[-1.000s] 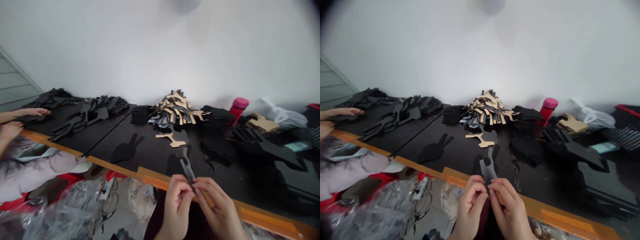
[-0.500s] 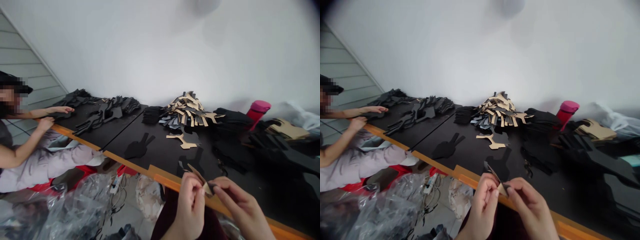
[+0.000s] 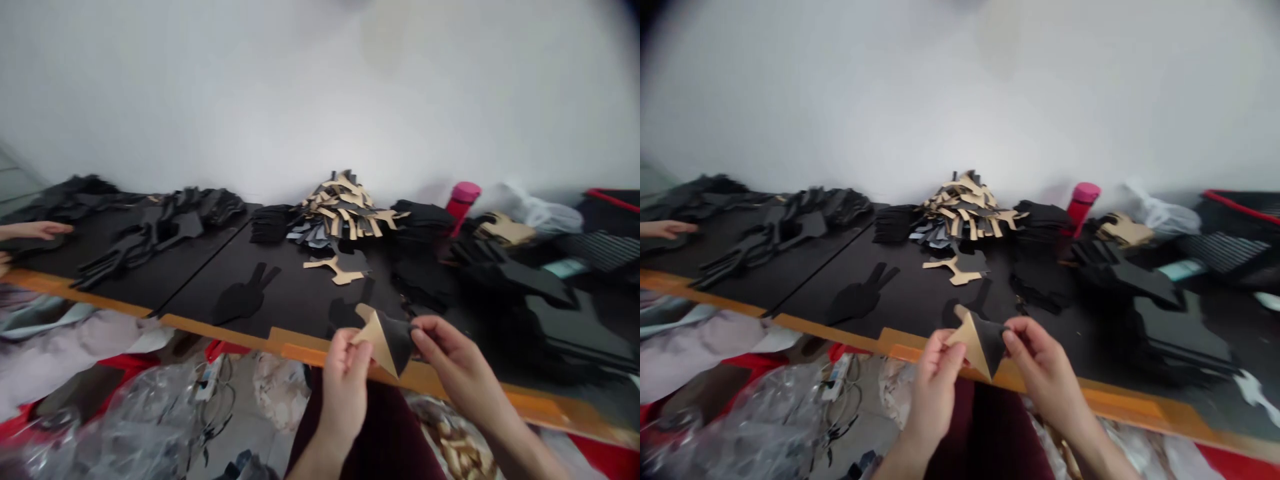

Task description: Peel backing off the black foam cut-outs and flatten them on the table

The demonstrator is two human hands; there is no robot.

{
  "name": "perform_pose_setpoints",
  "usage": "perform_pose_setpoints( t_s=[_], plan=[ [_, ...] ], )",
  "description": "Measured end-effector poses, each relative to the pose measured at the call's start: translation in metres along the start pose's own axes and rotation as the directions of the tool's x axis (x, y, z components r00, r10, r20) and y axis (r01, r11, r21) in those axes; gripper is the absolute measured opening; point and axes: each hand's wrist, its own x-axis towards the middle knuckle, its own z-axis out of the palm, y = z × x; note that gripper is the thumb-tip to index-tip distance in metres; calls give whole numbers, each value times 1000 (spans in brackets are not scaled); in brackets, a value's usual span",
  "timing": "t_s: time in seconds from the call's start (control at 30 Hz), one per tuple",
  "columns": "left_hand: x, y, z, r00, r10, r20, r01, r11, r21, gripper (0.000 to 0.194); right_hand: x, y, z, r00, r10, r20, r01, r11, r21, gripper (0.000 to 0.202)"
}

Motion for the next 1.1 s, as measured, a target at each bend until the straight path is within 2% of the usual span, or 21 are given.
perform_pose_setpoints(
  t_s=[0.1,0.2,0.33,0.4,0.47,0.53,0.6,0.63,0.67,0.7,0.73,0.77,0.8,0.83,0.9,0.93,1.03,1.1],
  plan=[
    [8,-4,-3,1000,-21,-20,20,996,-83,23,9,-2,-29,996,81,-47,-70,975,209,27],
    [20,-6,-7,999,-30,-42,23,988,-150,27,14,2,-59,983,111,-145,-61,948,312,28],
    [33,-6,-25,975,-2,-224,-42,980,-193,36,16,6,-97,943,95,-320,23,938,346,29],
    [34,-8,-41,943,62,-327,-94,992,-83,35,15,2,-117,919,79,-386,60,940,336,28],
    [29,-12,-56,917,172,-361,-130,982,139,33,13,-5,-140,892,54,-448,98,946,309,28],
    [19,-18,-66,899,289,-329,-178,928,328,33,8,-14,-167,810,-7,-587,195,946,258,27],
    [5,-24,-64,869,443,-221,-292,818,495,25,-2,-21,-193,668,-97,-737,319,933,166,24],
    [-3,-27,-58,849,520,-94,-378,722,580,18,-9,-23,-204,612,-140,-779,359,926,116,22],
    [-11,-32,-49,816,572,82,-486,602,633,11,-17,-25,-214,573,-174,-801,382,921,73,20],
    [-20,-39,-36,770,568,292,-597,477,645,6,-26,-25,-221,558,-188,-808,378,925,46,19],
    [-28,-48,-21,699,515,496,-705,381,598,7,-36,-24,-225,565,-180,-805,353,935,38,17],
    [-35,-59,-3,625,435,648,-781,348,519,11,-47,-23,-228,582,-152,-799,311,949,46,15],
    [-42,-73,16,577,319,752,-809,353,471,13,-57,-20,-229,605,-113,-788,259,964,61,15],
    [-47,-90,36,491,216,844,-844,359,399,14,-68,-16,-230,630,-71,-773,208,975,80,16],
    [-53,-129,76,355,0,935,-858,398,326,21,-88,-7,-232,671,2,-742,124,986,114,19],
    [-54,-150,95,325,-57,944,-844,432,317,25,-98,-2,-233,676,22,-737,98,988,119,19],
    [-57,-211,142,293,-117,949,-806,503,311,27,-122,8,-235,683,81,-726,6,993,116,18],
    [-61,-240,162,300,-150,942,-763,555,331,33,-134,8,-231,661,122,-741,-66,992,104,15]
  ],
)
